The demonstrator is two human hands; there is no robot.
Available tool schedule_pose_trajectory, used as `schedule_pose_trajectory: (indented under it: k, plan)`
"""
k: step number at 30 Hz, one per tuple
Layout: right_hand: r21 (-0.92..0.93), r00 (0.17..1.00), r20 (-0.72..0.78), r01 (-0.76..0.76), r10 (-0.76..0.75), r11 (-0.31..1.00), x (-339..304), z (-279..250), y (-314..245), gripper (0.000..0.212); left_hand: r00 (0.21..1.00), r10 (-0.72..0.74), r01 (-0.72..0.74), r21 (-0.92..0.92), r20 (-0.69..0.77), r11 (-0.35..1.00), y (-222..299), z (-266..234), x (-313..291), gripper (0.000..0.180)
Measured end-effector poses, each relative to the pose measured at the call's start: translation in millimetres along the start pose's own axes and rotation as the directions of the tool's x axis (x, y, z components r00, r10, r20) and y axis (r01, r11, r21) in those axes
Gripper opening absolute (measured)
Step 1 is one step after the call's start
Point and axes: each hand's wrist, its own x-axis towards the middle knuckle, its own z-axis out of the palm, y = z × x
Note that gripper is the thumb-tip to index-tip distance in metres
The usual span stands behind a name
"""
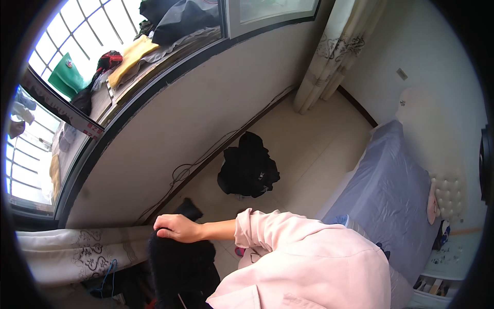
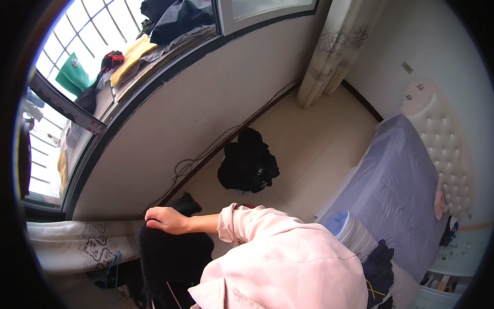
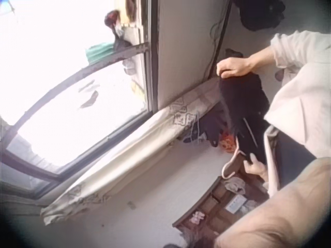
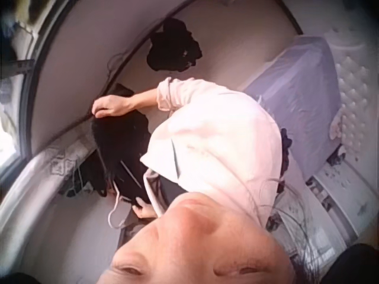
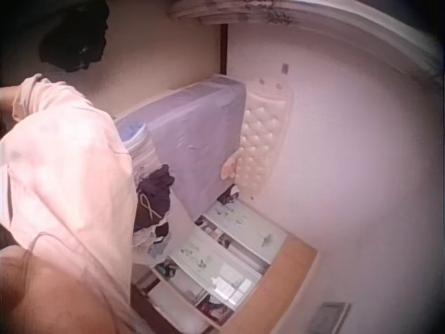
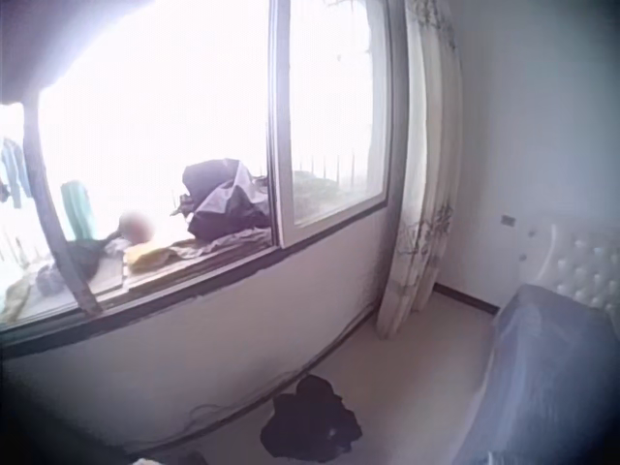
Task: The person sorts a pile of clothes on a bed, places items onto hangers, and hangs them on a balcony rail. The person handles shirts, pants, and jackets, using plastic hangers and a long metal pole to reach the rail.
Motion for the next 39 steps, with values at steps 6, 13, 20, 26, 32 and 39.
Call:
schedule_pose_trajectory:
  k: [6,13,20,26,32,39]
  plan:
    - [0.076,0.993,-0.047,-0.107,0.111,0.991,38,-39,8,0.026,0.985,0.01,-0.02,0.057,0.17,0.998,37,5,5,0.032]
    - [-0.063,0.945,0.314,-0.073,0.089,0.995,63,-84,-5,0.025,0.972,-0.088,0.104,-0.065,0.217,0.992,32,17,2,0.027]
    - [-0.205,0.662,0.748,0.307,-0.053,0.929,56,-49,-68,0.047,0.977,0.084,-0.037,-0.233,0.194,0.972,3,53,-11,0.022]
    - [-0.186,0.45,0.888,0.54,-0.094,0.821,22,-36,-47,0.041,0.991,0.042,-0.028,-0.111,0.128,0.993,5,61,-26,0.027]
    - [-0.105,0.454,0.877,0.502,-0.158,0.859,22,-15,-26,0.039,0.998,-0.013,0.017,0.058,-0.056,0.998,27,63,-41,0.027]
    - [-0.219,0.534,0.845,0.286,0.035,0.933,16,29,-46,0.042,0.898,-0.183,0.255,0.134,-0.4,0.958,24,69,-61,0.037]
